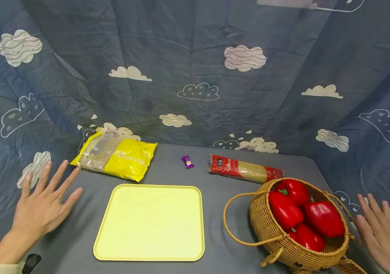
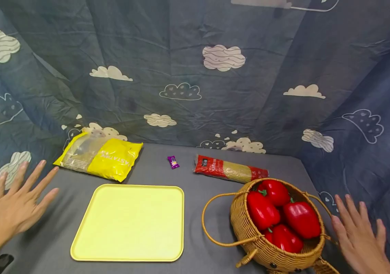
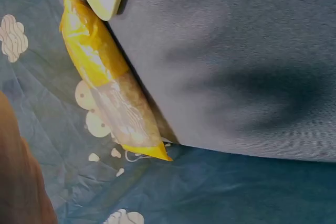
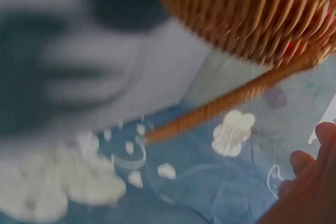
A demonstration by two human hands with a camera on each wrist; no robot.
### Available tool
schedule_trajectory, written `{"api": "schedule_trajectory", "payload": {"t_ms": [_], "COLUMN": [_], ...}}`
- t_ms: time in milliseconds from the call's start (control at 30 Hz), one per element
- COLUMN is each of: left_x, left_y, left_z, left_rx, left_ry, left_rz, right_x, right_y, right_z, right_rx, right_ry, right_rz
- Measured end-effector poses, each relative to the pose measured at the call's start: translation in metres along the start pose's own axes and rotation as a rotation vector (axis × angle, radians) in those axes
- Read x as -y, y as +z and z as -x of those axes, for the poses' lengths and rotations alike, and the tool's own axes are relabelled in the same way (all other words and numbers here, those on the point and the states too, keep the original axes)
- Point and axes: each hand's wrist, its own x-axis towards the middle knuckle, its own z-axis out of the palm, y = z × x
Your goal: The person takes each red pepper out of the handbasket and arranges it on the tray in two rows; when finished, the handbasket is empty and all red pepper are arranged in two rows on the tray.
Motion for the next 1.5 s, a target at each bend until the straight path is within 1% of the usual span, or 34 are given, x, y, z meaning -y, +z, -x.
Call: {"api": "schedule_trajectory", "payload": {"t_ms": [100, 167, 233, 333, 367, 400, 467, 533, 700, 733, 833, 933, 1100, 1167, 1300, 1400, 1500], "left_x": [-0.002, -0.003, -0.005, -0.008, -0.008, -0.009, -0.01, -0.01, -0.012, -0.013, -0.016, -0.021, -0.034, -0.041, -0.056, -0.068, -0.08], "left_y": [0.0, -0.001, -0.002, -0.004, -0.005, -0.006, -0.009, -0.012, -0.018, -0.019, -0.022, -0.025, -0.033, -0.037, -0.043, -0.045, -0.046], "left_z": [-0.004, -0.007, -0.009, -0.013, -0.014, -0.016, -0.02, -0.023, -0.028, -0.029, -0.031, -0.034, -0.042, -0.046, -0.055, -0.061, -0.067], "left_rx": [-0.006, 0.001, 0.018, 0.025, 0.027, 0.031, 0.038, 0.052, 0.077, 0.078, 0.07, 0.058, 0.046, 0.043, 0.025, 0.003, -0.017], "left_ry": [0.013, 0.017, 0.018, 0.019, 0.02, 0.018, 0.015, 0.01, 0.0, 0.001, 0.009, 0.023, 0.06, 0.073, 0.101, 0.119, 0.136], "left_rz": [-0.009, -0.014, -0.01, 0.005, 0.012, 0.023, 0.04, 0.05, 0.047, 0.047, 0.058, 0.079, 0.095, 0.099, 0.116, 0.139, 0.164], "right_x": [0.002, 0.003, 0.004, 0.002, 0.001, 0.0, -0.002, -0.002, 0.005, 0.007, 0.012, 0.015, 0.016, 0.016, 0.016, 0.016, 0.015], "right_y": [0.006, 0.009, 0.013, 0.021, 0.023, 0.026, 0.029, 0.031, 0.038, 0.039, 0.04, 0.04, 0.04, 0.041, 0.041, 0.042, 0.043], "right_z": [0.0, -0.004, -0.005, -0.006, -0.004, -0.002, 0.0, 0.001, 0.004, 0.005, 0.009, 0.011, 0.009, 0.009, 0.01, 0.012, 0.013], "right_rx": [0.066, 0.172, 0.25, 0.306, 0.292, 0.276, 0.253, 0.231, 0.082, 0.049, 0.002, -0.007, 0.031, 0.044, 0.021, 0.011, 0.023], "right_ry": [-0.027, 0.003, 0.041, 0.054, 0.027, 0.003, -0.028, -0.05, -0.125, -0.13, -0.112, -0.104, -0.123, -0.123, -0.14, -0.146, -0.134], "right_rz": [-0.226, -0.376, -0.518, -0.612, -0.625, -0.631, -0.602, -0.597, -0.598, -0.589, -0.576, -0.562, -0.567, -0.568, -0.569, -0.576, -0.585]}}
